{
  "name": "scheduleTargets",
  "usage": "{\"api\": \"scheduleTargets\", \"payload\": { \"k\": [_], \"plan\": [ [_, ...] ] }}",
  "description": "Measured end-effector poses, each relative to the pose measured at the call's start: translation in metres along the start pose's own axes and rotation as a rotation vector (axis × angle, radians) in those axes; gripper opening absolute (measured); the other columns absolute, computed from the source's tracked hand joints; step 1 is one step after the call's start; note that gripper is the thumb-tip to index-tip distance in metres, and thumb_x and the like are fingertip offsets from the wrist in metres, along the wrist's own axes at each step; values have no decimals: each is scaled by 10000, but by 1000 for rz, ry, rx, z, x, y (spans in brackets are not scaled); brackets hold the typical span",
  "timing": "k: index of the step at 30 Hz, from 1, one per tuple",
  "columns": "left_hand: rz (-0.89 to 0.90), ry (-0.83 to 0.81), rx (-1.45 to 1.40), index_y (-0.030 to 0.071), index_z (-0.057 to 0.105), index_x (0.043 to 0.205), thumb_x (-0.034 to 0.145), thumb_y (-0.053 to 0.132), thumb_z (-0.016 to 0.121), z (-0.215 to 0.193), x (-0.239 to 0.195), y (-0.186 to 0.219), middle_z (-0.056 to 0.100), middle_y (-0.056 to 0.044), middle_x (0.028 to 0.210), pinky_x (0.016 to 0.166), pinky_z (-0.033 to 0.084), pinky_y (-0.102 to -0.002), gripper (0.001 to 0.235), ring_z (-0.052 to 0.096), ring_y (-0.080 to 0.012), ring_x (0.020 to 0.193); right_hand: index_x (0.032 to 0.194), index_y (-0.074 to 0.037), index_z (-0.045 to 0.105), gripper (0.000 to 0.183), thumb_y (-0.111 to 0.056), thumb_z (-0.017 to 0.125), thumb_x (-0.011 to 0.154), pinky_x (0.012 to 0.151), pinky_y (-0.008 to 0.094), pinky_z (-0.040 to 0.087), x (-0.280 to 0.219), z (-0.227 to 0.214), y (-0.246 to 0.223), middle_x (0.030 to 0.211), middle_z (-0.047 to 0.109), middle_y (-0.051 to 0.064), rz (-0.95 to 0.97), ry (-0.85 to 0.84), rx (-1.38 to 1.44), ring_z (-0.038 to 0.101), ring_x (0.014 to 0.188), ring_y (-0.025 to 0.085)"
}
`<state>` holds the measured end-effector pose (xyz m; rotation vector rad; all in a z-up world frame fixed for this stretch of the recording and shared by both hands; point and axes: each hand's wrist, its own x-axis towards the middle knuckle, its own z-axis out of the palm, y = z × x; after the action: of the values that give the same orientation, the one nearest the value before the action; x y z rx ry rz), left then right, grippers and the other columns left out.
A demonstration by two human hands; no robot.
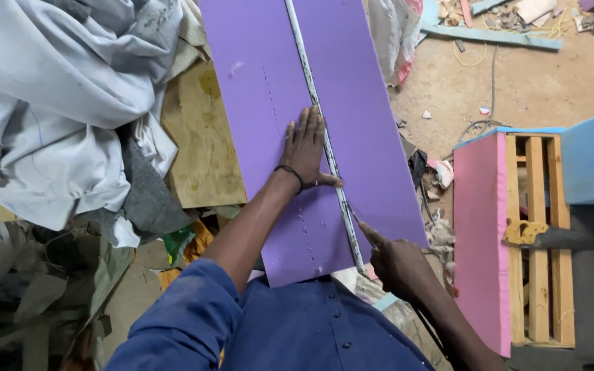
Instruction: Measuring and cutting a purple foam board using a tape measure and a utility knife on a workshop table.
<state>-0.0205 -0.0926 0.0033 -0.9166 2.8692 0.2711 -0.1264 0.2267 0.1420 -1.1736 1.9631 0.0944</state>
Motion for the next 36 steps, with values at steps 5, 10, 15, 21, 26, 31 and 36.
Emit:
{"api": "scheduleTargets", "payload": {
  "k": [5, 10, 15, 21, 26, 31, 36],
  "plan": [
    [22, -59, -4, -53, 36, 1974, 589, 1240, 869, 8, 14, -9, -122, -277, 2069, 1525, 15, -747, 2070, -150, -463, 1911, 1954, -660, 314, 838, -316, 552, 1227, 755, 468, 570, -21, 69, 48, 897, 867, 143, 141, -83, -33, 797, 752, 309],
    [25, -64, -18, -42, -24, 1979, 685, 1191, 892, -6, 3, -7, -155, -261, 2070, 1546, -3, -708, 2009, -173, -461, 1908, 1930, -553, 367, 813, -266, 562, 1195, 732, 568, 492, -67, 90, 54, 871, 818, 159, 8, 28, -55, 746, 787, 423],
    [51, -35, -29, 12, -22, 1994, 853, 1132, 849, 0, -7, -7, -128, -225, 2085, 1538, 36, -740, 1821, -132, -441, 1924, 1950, -768, 29, 1043, -226, 572, 1244, 827, 525, 558, -58, 137, 95, 986, 816, 121, 125, -208, -168, 758, 876, 357],
    [19, -67, -33, 61, -41, 1999, 874, 1086, 852, -3, -4, -6, -148, -195, 2091, 1524, 41, -750, 1765, -132, -421, 1930, 1971, -648, 193, 982, -291, 632, 1168, 863, 439, 641, -101, 86, 65, 1045, 904, 1, 127, 131, 106, 870, 795, 262],
    [3, -93, -5, 50, -23, 1992, 860, 1137, 729, -8, -9, -4, -102, -193, 2099, 1519, 39, -743, 1741, -113, -418, 1930, 1485, -386, 728, 371, -574, 642, 1177, 838, 506, 697, -52, 103, 67, 1027, 1034, -140, 204, 413, 338, 988, 944, 309],
    [-22, -142, -49, 85, -51, 1994, 881, 1089, 736, -25, -17, 3, -121, -155, 2106, 1535, 3, -692, 1693, -124, -378, 1937, 1192, -331, 775, 454, -756, 827, 1040, 871, 552, 629, 35, 151, 52, 1046, 965, 42, 279, 371, 390, 922, 1011, 413],
    [-28, -61, -119, 77, 39, 1994, 884, 1072, 707, -19, -20, 5, -51, -148, 2109, 1526, 12, -693, 1633, -77, -368, 1938, 1113, -320, 789, 213, -511, 857, 1047, 857, 399, 627, 40, 156, 41, 910, 998, -73, 265, 378, 567, 888, 857, 217]
  ]
}}
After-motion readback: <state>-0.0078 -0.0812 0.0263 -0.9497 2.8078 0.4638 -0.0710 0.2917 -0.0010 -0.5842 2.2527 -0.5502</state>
